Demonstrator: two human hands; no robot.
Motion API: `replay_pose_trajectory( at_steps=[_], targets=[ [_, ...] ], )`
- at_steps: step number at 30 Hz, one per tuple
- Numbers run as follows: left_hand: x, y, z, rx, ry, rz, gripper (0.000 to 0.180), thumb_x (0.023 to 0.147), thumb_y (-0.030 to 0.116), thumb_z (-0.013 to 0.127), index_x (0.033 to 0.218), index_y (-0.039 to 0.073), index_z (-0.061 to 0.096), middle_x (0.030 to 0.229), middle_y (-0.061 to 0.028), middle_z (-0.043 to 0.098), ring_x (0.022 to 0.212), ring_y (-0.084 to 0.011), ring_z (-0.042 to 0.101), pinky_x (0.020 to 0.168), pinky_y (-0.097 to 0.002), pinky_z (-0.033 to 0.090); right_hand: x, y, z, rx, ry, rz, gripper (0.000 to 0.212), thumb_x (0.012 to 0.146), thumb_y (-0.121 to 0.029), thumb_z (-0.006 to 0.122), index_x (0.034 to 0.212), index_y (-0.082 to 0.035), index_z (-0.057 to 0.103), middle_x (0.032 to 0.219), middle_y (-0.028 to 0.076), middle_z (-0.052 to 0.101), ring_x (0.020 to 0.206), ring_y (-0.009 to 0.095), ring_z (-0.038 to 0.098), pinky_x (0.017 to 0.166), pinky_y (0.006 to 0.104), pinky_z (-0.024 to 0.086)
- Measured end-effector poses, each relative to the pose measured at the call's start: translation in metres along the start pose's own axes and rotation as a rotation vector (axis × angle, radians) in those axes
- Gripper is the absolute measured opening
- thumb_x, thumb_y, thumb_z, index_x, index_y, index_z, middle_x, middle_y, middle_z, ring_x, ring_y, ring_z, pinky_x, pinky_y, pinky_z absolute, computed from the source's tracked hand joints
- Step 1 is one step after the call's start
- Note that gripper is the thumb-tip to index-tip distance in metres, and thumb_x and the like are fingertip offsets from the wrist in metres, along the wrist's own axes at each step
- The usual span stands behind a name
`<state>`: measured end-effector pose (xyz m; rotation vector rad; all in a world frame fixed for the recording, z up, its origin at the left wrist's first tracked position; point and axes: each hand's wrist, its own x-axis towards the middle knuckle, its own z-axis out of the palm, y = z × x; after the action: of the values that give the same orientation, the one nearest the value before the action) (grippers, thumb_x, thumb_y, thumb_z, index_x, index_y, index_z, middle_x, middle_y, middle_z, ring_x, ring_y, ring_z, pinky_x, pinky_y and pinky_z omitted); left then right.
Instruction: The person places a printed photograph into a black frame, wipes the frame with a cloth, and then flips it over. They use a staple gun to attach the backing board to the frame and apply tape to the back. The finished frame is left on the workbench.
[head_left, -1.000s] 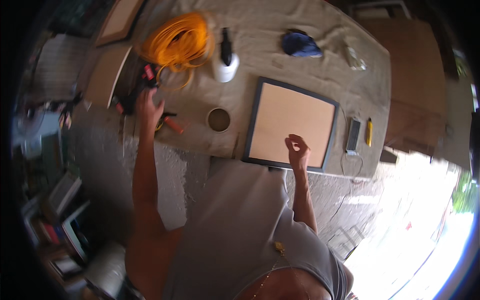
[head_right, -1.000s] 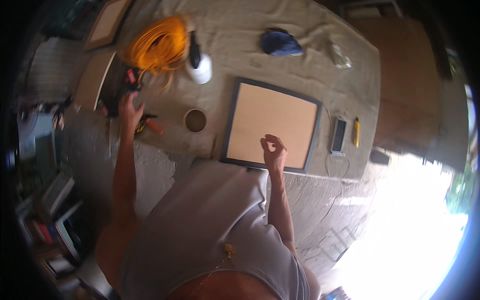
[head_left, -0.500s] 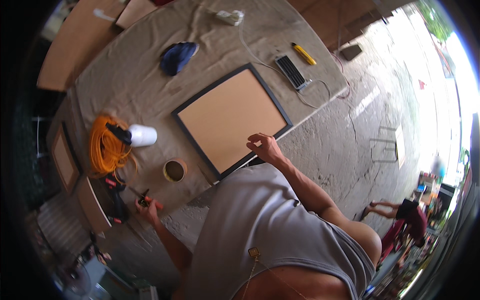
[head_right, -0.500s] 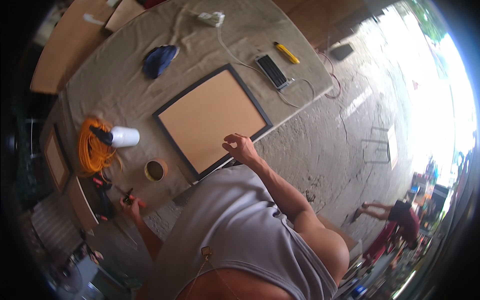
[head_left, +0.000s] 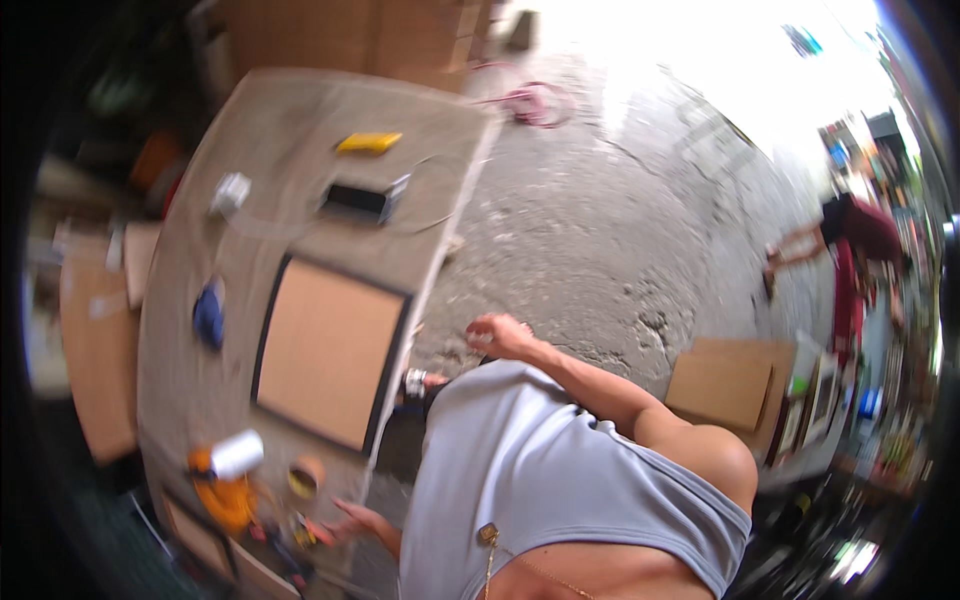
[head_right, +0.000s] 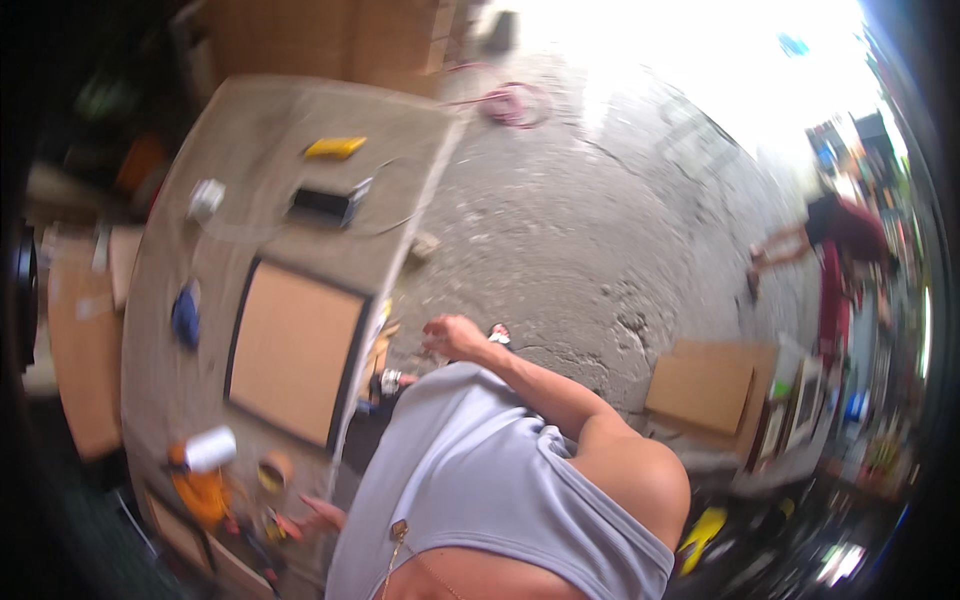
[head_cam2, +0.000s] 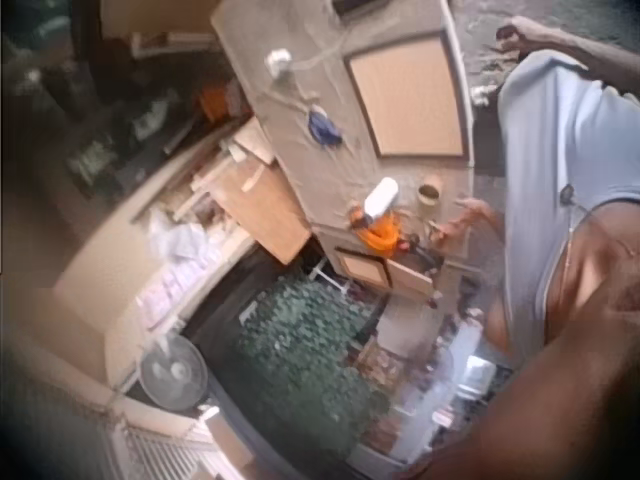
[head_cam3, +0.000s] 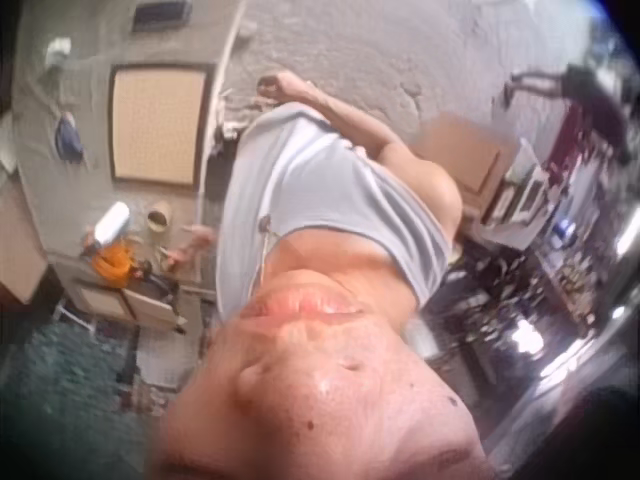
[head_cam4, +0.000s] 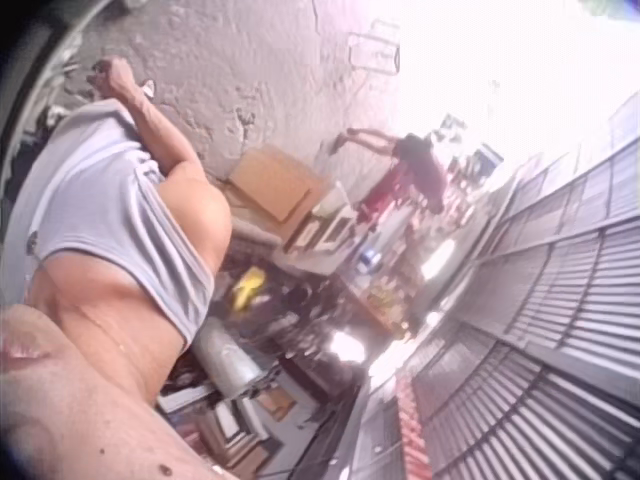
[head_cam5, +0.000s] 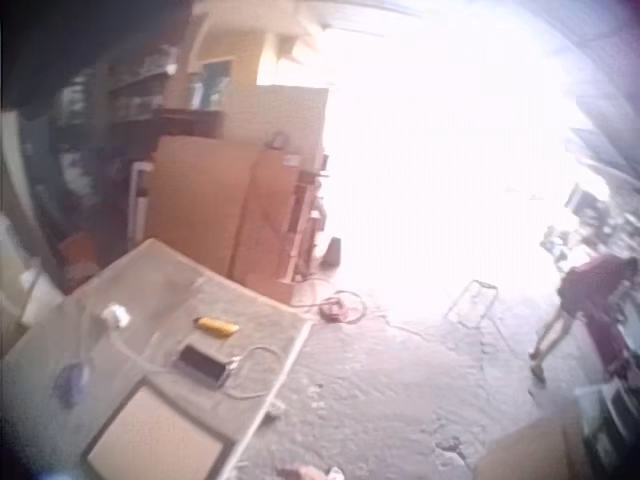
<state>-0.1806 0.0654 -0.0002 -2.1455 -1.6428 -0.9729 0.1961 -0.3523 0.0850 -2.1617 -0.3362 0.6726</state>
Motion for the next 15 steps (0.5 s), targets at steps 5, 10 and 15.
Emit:
replay_pose_trajectory(
  at_steps=[5, 10, 15],
  targets=[
    [-0.139, 0.19, 0.007, -0.367, -0.611, 0.408, 0.059, 0.085, 0.052, 0.066, 0.124, 0.01, 0.053, 0.107, -0.0121, 0.059, 0.098, -0.0306, 0.058, 0.079, -0.0506, 0.047, -0.064, 0.137, -0.083, -0.035, -0.038, 0.229, 0.047, 0.081, -0.039, 0.07, 0.117, -0.009, 0.065, 0.111, 0.019, 0.067, 0.105, 0.036, 0.063, 0.088, 0.0442, 0.051],
    [-0.221, 0.387, 0.013, -0.428, -1.629, 0.615, 0.052, 0.086, 0.049, 0.065, 0.12, 0.011, 0.055, 0.101, -0.0107, 0.06, 0.088, -0.0287, 0.059, 0.07, -0.049, 0.047, -0.176, 0.266, -0.158, 0.176, 0.537, 0.609, 0.046, 0.08, -0.039, 0.07, 0.115, -0.009, 0.066, 0.107, 0.017, 0.069, 0.102, 0.032, 0.066, 0.089, 0.0417, 0.052],
    [-0.252, 0.514, 0.059, -0.074, -1.955, 0.573, 0.045, 0.086, 0.046, 0.065, 0.115, 0.012, 0.056, 0.095, -0.0094, 0.061, 0.079, -0.0268, 0.061, 0.062, -0.0473, 0.048, -0.291, 0.337, -0.179, 0.671, 1.242, 0.89, 0.041, 0.079, -0.038, 0.072, 0.107, -0.008, 0.07, 0.1, 0.013, 0.072, 0.094, 0.024, 0.069, 0.084, 0.0355, 0.053]
  ],
)
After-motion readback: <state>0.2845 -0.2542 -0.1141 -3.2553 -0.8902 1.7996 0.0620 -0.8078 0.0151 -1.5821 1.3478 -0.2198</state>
